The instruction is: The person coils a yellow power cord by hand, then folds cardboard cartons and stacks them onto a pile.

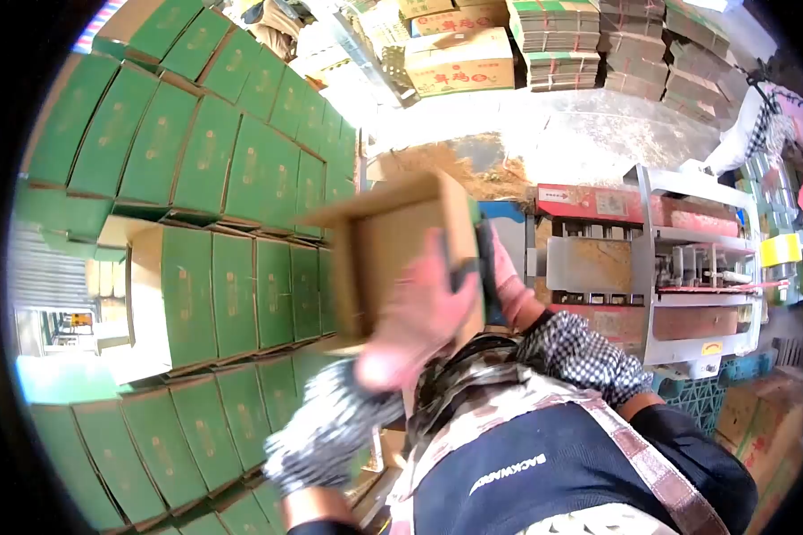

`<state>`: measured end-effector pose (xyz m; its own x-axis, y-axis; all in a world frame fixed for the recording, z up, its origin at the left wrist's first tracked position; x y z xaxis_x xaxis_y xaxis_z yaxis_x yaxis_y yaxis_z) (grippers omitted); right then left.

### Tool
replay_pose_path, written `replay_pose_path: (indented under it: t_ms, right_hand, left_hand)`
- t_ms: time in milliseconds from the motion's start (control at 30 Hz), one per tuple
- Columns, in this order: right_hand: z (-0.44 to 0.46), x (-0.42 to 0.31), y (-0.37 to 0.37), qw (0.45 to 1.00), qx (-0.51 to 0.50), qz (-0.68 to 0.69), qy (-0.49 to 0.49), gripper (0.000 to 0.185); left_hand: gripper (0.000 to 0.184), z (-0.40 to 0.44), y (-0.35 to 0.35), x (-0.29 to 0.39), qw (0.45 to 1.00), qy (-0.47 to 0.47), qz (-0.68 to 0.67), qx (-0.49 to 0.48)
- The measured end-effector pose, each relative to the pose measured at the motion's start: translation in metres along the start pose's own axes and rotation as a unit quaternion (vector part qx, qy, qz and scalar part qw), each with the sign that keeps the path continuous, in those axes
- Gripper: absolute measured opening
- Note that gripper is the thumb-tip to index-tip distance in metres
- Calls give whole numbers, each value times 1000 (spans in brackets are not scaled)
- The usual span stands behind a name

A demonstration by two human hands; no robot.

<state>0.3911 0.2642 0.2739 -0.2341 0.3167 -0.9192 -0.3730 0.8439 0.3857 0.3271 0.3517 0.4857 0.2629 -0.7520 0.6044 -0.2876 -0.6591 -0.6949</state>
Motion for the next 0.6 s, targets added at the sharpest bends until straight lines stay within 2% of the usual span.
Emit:
replay_pose_path:
  t_ms: [33,67,100,133,167,200,233,267,300,333,367,400,433,467,500,533,567,600]
  right_hand:
    - [3,28,-25,991,13,-129,20,59]
    - [1,47,-41,964,8,-266,25,61]
    - [0,39,-40,885,-30,-443,137,63]
    - [-2,28,-32,759,-142,-612,172,65]
    - [-9,27,-24,594,-247,-737,207,69]
    - [-11,42,-31,591,-190,-778,97,59]
    - [2,39,-31,627,-225,-723,182,55]
    - [30,18,-26,656,-257,-660,262,51]
    - [48,-2,-20,676,-286,-588,340,48]
    - [57,-28,-14,840,-187,-463,214,39]
    - [70,-41,-9,873,-128,-470,16,44]
    - [81,-51,-6,829,-51,-554,-57,47]
    - [83,-59,-7,768,27,-628,-124,52]
    - [71,1,-25,666,-88,-740,45,66]
    - [37,27,-27,659,-114,-744,-1,69]
    - [3,48,-32,732,-139,-661,84,72]
    - [-22,48,-36,729,-116,-646,194,73]
    - [-33,38,-44,756,-70,-621,195,74]
  left_hand:
    - [62,29,28,-16,993,15,-22,-116]
    - [65,43,69,-66,980,67,140,-127]
    - [69,46,101,-103,941,117,294,-121]
    - [72,42,101,-115,908,62,377,-171]
    - [73,48,96,-142,883,65,416,-206]
    - [75,54,91,-170,856,70,453,-240]
    - [74,87,97,-218,913,113,237,-311]
    - [72,110,85,-222,930,130,223,-261]
    - [72,126,75,-212,941,93,269,-185]
    - [71,141,65,-202,944,48,306,-112]
    - [72,144,51,-180,915,-51,399,-10]
    - [71,155,77,-224,962,-94,258,13]
    - [70,166,104,-267,984,-127,111,56]
    - [71,168,137,-307,987,-88,-126,44]
    - [72,171,158,-325,933,-46,-357,28]
    - [71,152,140,-257,947,-66,-313,5]
    - [75,149,162,-230,952,-61,-299,-39]
    - [80,145,201,-210,953,36,-297,-39]
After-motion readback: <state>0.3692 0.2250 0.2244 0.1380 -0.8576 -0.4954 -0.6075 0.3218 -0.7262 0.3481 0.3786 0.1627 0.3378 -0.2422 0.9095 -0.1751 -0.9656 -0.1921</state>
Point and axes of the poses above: each hand's wrist, its own z-axis towards the middle knuckle, its own y-axis out of the palm, x = y × z, the point moved 3 cm from there along z, towards the middle knuckle, and after that the axes turned 15 degrees about -x, right-handed, at the moved point
